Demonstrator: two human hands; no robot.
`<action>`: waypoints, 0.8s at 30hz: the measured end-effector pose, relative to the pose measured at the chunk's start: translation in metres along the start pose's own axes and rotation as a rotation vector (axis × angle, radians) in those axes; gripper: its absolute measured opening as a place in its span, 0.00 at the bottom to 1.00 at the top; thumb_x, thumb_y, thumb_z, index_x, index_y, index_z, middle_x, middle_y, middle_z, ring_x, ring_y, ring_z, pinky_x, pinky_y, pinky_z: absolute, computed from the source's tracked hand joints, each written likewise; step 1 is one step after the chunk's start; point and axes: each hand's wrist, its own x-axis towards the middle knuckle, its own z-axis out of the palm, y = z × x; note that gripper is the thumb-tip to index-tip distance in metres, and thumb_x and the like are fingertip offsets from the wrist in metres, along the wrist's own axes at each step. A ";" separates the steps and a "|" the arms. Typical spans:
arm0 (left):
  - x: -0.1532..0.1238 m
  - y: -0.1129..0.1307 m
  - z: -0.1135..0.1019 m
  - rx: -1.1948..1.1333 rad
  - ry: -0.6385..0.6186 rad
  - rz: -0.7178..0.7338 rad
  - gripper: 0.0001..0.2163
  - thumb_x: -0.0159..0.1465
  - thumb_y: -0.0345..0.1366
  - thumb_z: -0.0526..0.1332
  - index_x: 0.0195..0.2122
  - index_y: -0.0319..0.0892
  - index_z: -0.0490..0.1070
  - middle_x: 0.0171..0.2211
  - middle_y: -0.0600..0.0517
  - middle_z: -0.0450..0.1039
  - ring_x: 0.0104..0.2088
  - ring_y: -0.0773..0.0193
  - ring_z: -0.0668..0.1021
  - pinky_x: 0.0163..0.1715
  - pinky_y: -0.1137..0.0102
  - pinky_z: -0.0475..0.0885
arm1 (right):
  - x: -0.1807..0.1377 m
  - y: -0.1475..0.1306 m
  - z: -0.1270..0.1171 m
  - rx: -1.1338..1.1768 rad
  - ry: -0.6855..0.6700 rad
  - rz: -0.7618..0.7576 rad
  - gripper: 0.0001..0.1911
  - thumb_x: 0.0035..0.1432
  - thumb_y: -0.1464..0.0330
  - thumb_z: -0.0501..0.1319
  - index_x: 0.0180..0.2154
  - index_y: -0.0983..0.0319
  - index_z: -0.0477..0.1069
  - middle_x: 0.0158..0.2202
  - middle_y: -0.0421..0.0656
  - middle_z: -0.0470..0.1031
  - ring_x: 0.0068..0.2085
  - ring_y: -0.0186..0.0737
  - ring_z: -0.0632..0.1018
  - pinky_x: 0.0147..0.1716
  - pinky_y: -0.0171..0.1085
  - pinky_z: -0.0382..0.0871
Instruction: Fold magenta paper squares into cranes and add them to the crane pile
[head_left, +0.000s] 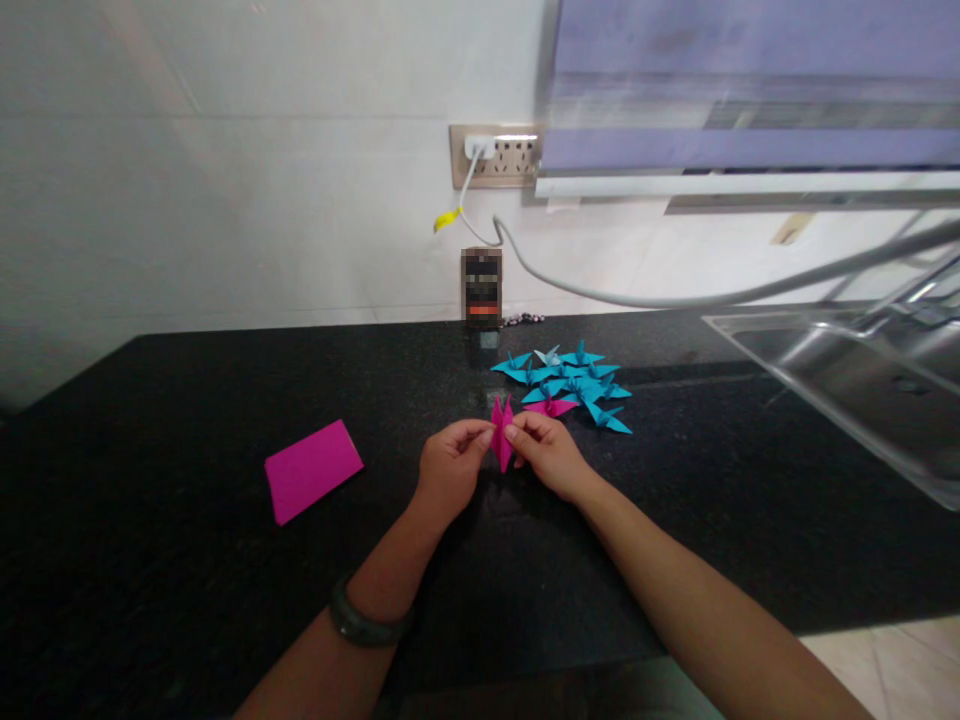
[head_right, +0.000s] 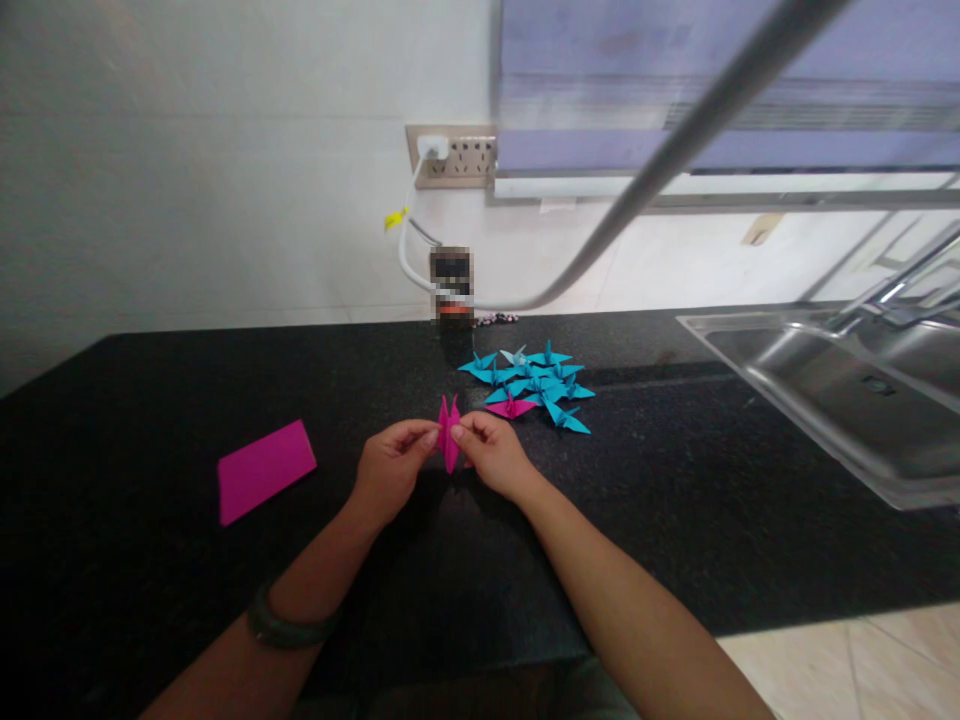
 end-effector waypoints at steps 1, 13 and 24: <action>0.000 0.000 0.000 -0.045 -0.005 -0.012 0.09 0.52 0.36 0.61 0.34 0.38 0.73 0.27 0.51 0.76 0.27 0.65 0.76 0.29 0.72 0.70 | 0.000 -0.001 0.001 0.003 -0.005 0.003 0.14 0.50 0.58 0.58 0.24 0.63 0.63 0.18 0.34 0.62 0.18 0.27 0.64 0.18 0.29 0.58; 0.001 -0.002 0.001 -0.048 0.043 -0.114 0.05 0.48 0.35 0.64 0.24 0.38 0.72 0.19 0.53 0.73 0.20 0.67 0.74 0.22 0.74 0.68 | -0.002 0.001 0.002 0.075 -0.077 0.068 0.14 0.48 0.59 0.61 0.28 0.63 0.64 0.19 0.34 0.65 0.17 0.26 0.67 0.18 0.28 0.60; -0.001 -0.004 0.000 0.167 -0.045 -0.049 0.07 0.53 0.35 0.59 0.29 0.38 0.74 0.26 0.49 0.76 0.26 0.62 0.77 0.28 0.70 0.70 | 0.001 0.007 0.002 -0.013 0.003 0.073 0.12 0.46 0.63 0.62 0.24 0.62 0.61 0.17 0.33 0.65 0.17 0.27 0.65 0.16 0.28 0.58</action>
